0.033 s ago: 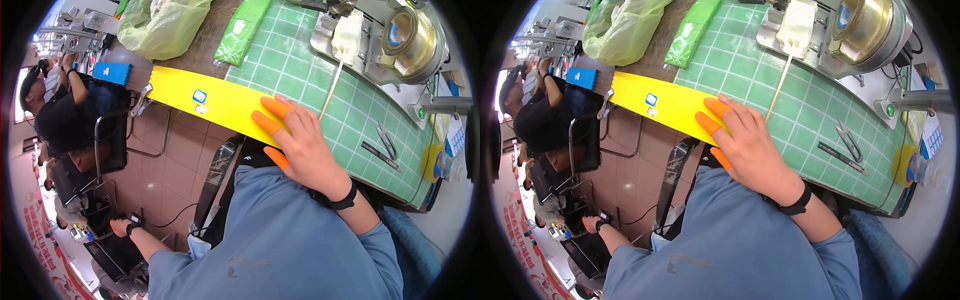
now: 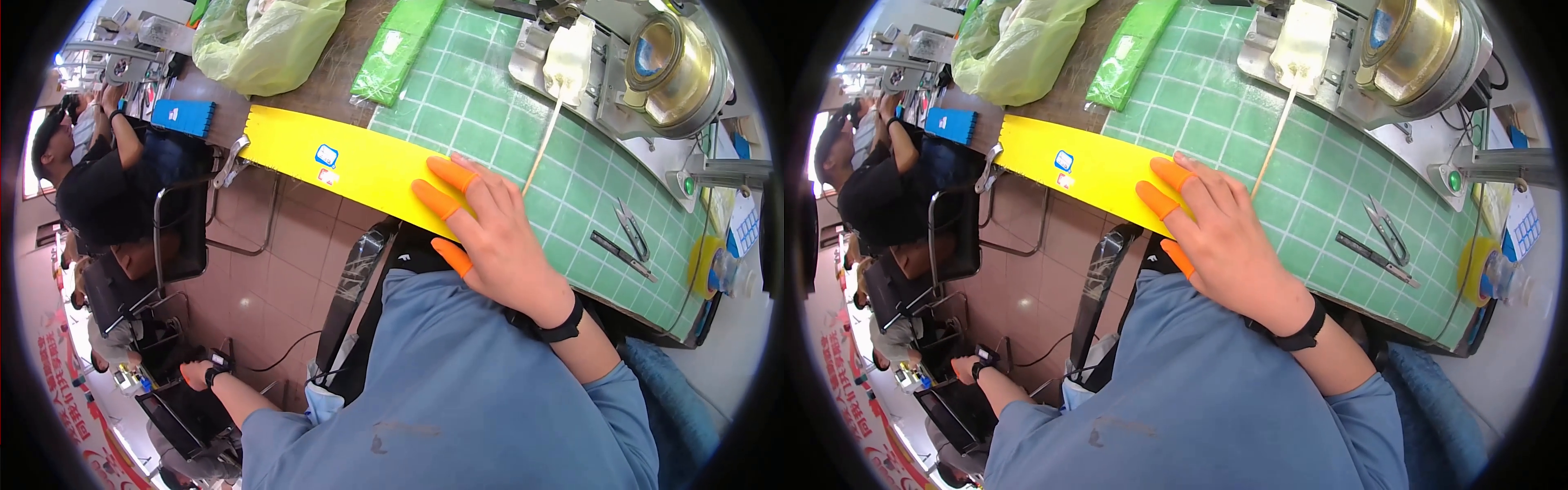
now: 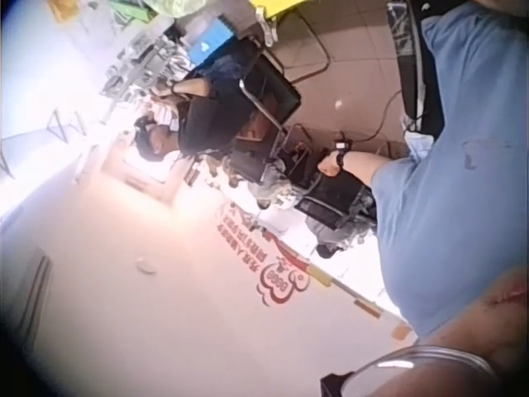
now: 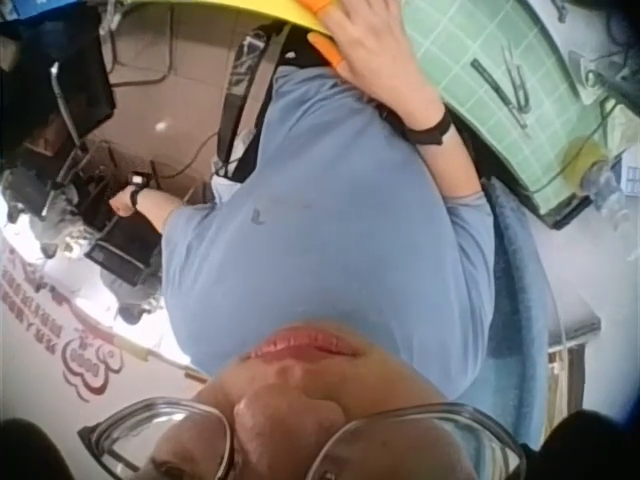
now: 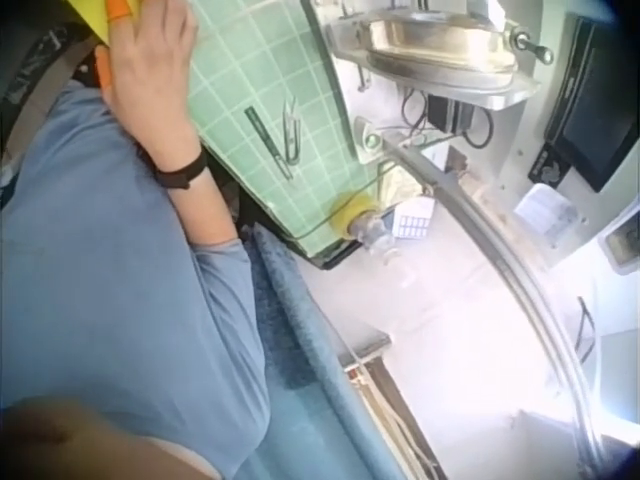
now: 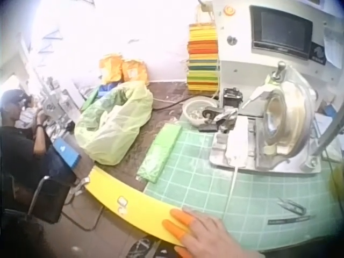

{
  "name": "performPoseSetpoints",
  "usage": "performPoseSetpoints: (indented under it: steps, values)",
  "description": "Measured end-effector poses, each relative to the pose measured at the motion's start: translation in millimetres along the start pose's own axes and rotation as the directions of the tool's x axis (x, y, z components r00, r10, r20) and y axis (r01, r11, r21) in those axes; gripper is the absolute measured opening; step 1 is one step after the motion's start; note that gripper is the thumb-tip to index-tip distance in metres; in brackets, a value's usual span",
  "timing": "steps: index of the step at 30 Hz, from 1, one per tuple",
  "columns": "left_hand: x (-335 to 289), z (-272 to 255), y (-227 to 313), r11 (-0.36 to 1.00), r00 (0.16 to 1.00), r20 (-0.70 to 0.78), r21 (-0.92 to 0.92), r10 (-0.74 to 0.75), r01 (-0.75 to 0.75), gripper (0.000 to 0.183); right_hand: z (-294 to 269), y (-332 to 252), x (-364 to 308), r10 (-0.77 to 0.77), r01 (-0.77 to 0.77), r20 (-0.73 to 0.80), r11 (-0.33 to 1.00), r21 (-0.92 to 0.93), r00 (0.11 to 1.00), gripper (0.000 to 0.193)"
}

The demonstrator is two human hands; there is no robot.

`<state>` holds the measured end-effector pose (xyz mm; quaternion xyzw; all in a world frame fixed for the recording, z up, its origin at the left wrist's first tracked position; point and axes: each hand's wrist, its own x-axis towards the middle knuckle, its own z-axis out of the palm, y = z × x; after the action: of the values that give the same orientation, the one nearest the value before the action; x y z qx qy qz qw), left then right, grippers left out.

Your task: Assembling small components onto a rotating circular part using tweezers and glue at a workstation.

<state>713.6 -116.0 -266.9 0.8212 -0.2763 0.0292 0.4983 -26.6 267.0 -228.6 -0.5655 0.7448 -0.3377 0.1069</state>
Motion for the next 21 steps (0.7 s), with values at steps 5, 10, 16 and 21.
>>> performPoseSetpoints:
  steps: [5, 10, 16, 21]
  values:
    - [-41, -48, 14, 0.402, 0.971, 0.149, 0.890, 0.187, -0.214, 0.018, 11, -7, 3, -0.035, 0.035, 0.008, 0.998, -0.059, 0.999, 0.064]
    - [-46, -94, 53, 0.293, 0.989, 0.067, 0.950, 0.132, -0.104, 0.028, 7, -2, 2, -0.022, 0.021, -0.021, 0.999, -0.025, 1.000, 0.062]
    - [-33, -94, 58, 0.344, 0.986, 0.021, 0.936, 0.163, -0.077, 0.032, 9, -7, 4, -0.026, 0.025, -0.015, 0.997, -0.075, 1.000, 0.061]
    - [53, -31, 53, 0.823, 0.859, 0.178, 0.246, 0.481, -0.512, 0.044, 0, -3, 5, -0.035, 0.035, -0.007, 0.998, -0.059, 0.999, 0.061]
